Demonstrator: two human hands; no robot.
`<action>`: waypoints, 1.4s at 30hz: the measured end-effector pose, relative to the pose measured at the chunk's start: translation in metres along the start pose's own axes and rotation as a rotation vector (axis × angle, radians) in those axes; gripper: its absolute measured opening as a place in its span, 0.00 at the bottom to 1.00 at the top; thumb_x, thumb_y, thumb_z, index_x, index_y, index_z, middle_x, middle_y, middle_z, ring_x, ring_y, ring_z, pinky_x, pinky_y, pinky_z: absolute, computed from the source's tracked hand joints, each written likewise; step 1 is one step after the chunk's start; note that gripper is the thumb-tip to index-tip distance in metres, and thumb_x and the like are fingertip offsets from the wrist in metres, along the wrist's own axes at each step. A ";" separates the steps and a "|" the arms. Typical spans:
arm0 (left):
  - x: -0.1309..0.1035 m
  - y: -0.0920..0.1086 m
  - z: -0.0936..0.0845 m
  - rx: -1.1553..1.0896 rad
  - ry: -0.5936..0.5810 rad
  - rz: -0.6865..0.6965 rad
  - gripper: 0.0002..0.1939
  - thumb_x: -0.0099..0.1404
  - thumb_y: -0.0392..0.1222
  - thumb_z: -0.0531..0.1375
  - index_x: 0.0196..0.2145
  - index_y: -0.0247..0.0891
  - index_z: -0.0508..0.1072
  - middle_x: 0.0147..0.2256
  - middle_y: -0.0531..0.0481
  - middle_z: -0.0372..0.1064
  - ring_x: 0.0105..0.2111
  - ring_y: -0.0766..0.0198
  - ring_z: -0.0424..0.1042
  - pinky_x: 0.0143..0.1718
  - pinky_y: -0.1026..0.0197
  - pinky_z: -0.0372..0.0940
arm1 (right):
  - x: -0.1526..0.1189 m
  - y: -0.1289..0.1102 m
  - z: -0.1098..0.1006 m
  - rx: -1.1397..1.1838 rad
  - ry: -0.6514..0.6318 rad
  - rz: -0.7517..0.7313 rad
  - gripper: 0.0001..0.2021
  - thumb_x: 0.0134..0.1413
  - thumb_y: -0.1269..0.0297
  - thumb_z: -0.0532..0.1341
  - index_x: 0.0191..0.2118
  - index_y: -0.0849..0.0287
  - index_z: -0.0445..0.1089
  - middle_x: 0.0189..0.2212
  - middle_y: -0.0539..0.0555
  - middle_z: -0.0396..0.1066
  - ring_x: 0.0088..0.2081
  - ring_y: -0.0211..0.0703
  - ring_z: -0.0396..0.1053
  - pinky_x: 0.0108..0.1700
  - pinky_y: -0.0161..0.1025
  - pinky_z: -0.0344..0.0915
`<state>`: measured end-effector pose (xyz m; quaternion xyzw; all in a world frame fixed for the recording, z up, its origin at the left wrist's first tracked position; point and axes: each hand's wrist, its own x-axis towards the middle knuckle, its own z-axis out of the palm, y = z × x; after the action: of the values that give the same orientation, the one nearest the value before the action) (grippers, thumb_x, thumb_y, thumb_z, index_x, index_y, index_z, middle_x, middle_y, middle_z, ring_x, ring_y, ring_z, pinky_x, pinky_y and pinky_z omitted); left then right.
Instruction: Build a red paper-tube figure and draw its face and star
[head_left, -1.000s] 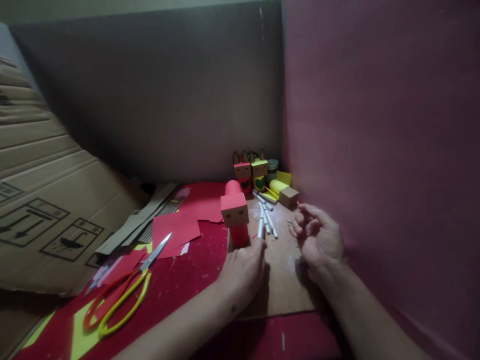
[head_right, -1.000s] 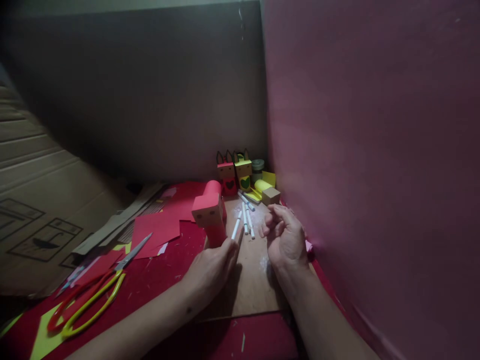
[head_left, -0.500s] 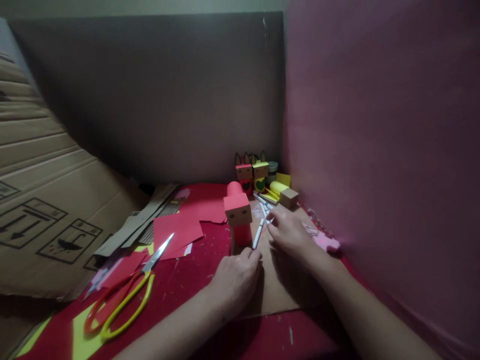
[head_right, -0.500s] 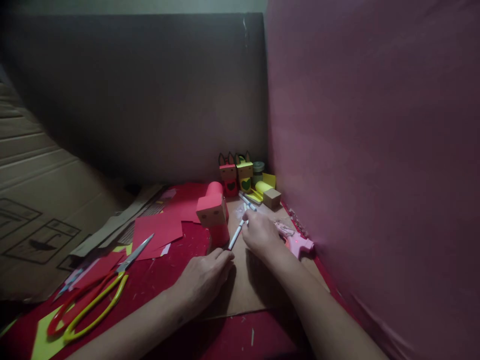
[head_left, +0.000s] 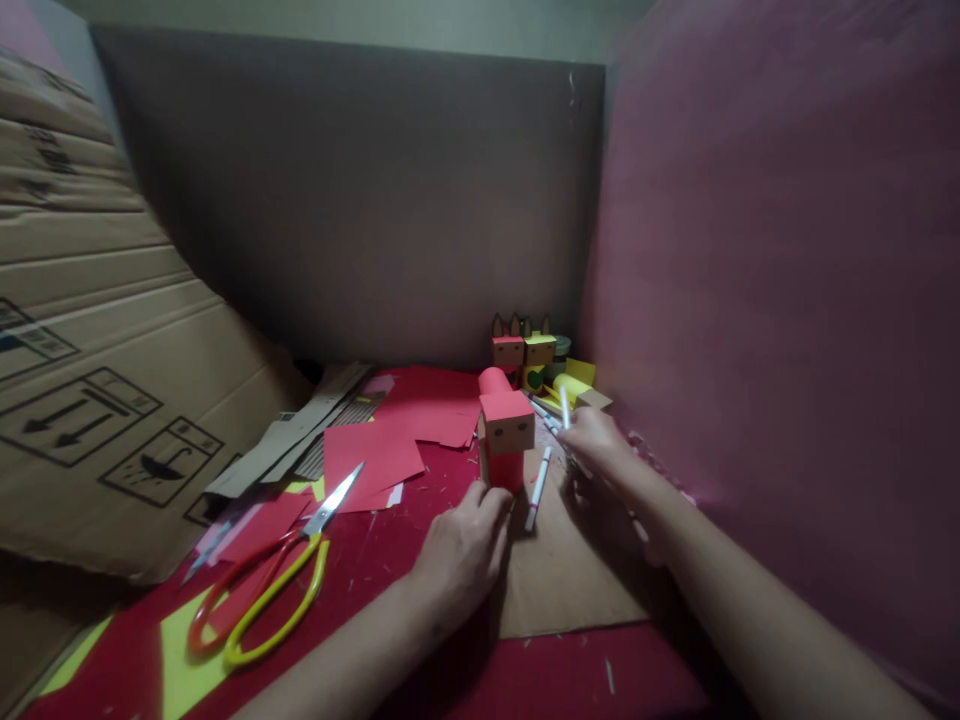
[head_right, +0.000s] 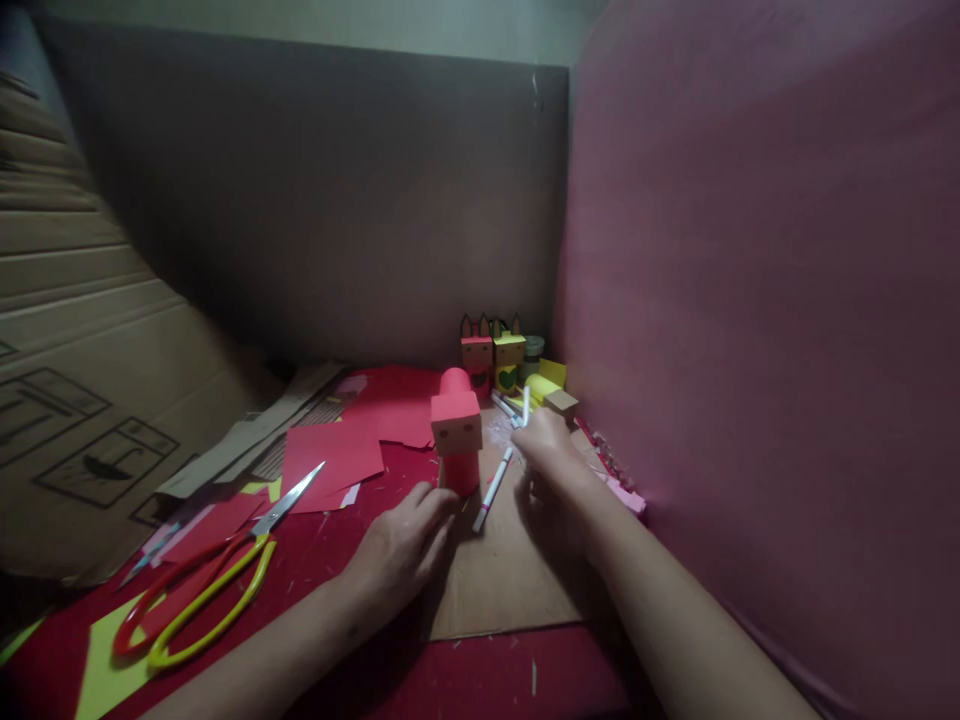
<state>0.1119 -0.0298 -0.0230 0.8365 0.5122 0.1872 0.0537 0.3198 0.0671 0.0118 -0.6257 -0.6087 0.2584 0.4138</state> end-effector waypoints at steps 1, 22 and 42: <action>0.000 0.000 -0.001 -0.056 0.048 0.013 0.13 0.72 0.37 0.48 0.48 0.37 0.69 0.44 0.42 0.72 0.37 0.59 0.77 0.38 0.58 0.72 | -0.005 -0.001 -0.008 0.098 -0.016 0.034 0.14 0.65 0.59 0.62 0.52 0.61 0.70 0.47 0.56 0.73 0.42 0.44 0.75 0.42 0.45 0.75; -0.013 0.051 -0.024 -0.691 -0.170 0.207 0.18 0.74 0.45 0.47 0.32 0.40 0.73 0.27 0.52 0.66 0.28 0.65 0.65 0.33 0.62 0.59 | -0.152 -0.016 -0.014 1.140 -0.212 0.152 0.14 0.43 0.53 0.75 0.26 0.58 0.77 0.10 0.44 0.59 0.12 0.28 0.52 0.15 0.28 0.44; -0.024 -0.001 -0.049 -0.980 -0.312 -0.286 0.20 0.67 0.55 0.56 0.43 0.34 0.74 0.18 0.60 0.57 0.18 0.71 0.55 0.20 0.67 0.50 | -0.133 -0.043 -0.031 0.852 0.195 -0.234 0.07 0.52 0.59 0.68 0.27 0.54 0.77 0.21 0.50 0.71 0.26 0.38 0.66 0.30 0.38 0.63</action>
<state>0.0830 -0.0555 0.0160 0.6532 0.4596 0.2685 0.5385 0.3048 -0.0722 0.0399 -0.3481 -0.4729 0.3773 0.7162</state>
